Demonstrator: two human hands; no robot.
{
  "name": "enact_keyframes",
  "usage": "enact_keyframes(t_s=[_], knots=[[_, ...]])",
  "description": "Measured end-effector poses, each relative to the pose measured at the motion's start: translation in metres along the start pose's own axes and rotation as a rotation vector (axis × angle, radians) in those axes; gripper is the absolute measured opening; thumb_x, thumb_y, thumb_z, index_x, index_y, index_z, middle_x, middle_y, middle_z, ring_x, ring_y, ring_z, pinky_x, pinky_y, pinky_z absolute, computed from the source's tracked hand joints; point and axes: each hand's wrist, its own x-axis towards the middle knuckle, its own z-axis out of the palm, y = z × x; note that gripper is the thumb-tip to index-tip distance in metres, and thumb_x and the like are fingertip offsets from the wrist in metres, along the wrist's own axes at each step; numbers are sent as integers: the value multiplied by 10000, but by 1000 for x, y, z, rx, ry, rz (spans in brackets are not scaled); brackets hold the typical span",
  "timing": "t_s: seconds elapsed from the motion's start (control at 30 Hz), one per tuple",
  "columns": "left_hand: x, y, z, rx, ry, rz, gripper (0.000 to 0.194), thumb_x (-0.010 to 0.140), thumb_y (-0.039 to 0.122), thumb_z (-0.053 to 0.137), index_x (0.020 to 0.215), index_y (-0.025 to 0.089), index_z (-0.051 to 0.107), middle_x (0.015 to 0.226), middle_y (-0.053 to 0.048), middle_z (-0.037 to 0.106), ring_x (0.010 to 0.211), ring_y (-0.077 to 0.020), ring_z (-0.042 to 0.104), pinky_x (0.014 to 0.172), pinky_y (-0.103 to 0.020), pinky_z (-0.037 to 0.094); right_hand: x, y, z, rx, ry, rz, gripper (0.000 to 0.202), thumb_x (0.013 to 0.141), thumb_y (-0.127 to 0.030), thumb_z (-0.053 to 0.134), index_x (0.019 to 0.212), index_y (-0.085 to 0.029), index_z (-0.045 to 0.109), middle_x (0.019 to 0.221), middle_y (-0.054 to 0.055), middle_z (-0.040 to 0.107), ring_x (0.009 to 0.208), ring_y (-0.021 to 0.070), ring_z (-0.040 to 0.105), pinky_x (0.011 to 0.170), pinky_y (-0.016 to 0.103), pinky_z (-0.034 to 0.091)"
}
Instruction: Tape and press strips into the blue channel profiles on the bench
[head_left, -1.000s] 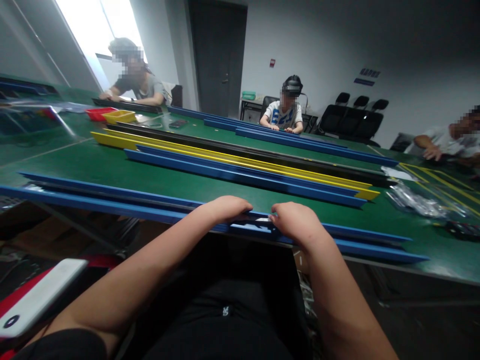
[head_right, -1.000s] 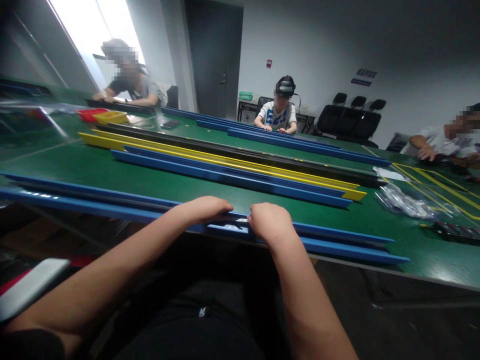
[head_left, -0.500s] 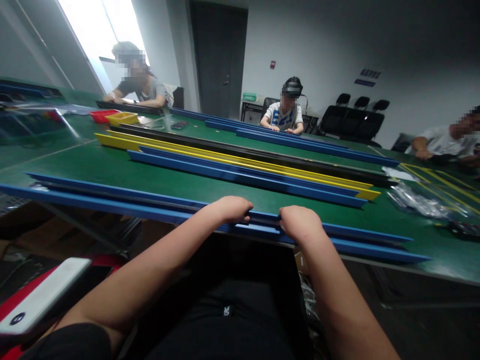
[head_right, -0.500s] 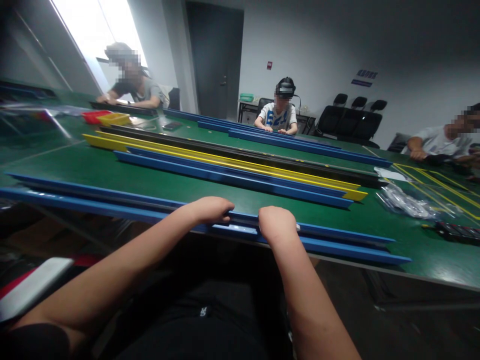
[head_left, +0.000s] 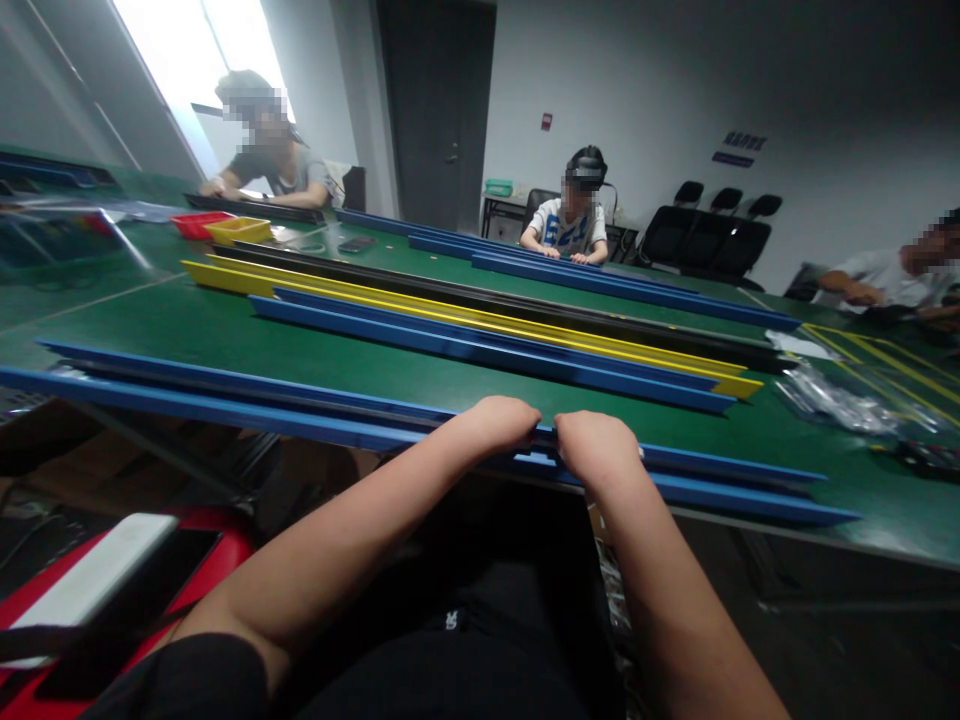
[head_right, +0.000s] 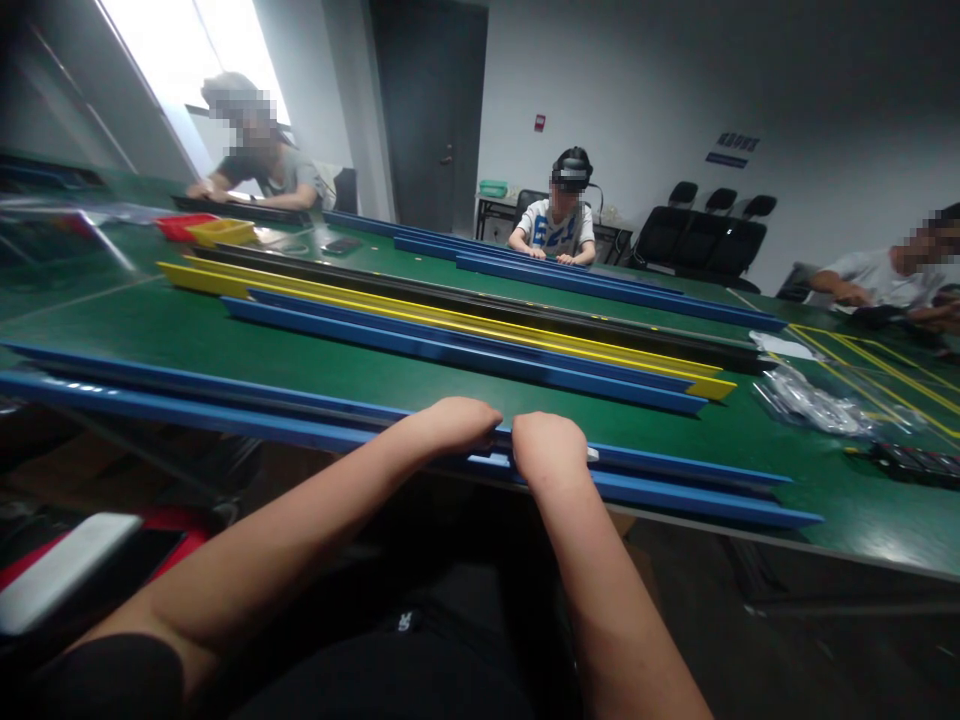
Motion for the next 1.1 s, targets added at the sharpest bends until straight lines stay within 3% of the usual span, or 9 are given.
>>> enact_keyframes(t_s=[0.33,0.8,0.93,1.1], knots=[[-1,-8,2,-24,63,139,141,878,302,570,929,217,671,911,-73,730,827,-231,705,668,-274,487,-3,0,4,7,40,24,341,905,-165,420,1036,-186,734,976,159,737,907,275,713,793,381,526],[3,-15,7,27,75,174,158,887,338,564,934,230,669,896,-57,724,807,-218,690,646,-267,458,3,3,1,-2,47,-3,288,892,-198,461,959,-172,740,973,159,738,900,293,711,777,395,534],[-4,-30,5,21,101,184,146,887,334,562,918,225,654,895,-51,716,806,-206,676,641,-260,433,7,-6,-2,35,72,-2,311,920,-230,442,976,-163,740,984,175,734,924,287,706,819,403,523],[-18,-58,2,-14,52,142,132,879,325,572,904,221,649,900,-33,714,795,-177,651,650,-241,409,21,-30,-10,62,73,-47,320,912,-180,435,996,-146,742,1010,189,731,942,273,705,841,385,516]])
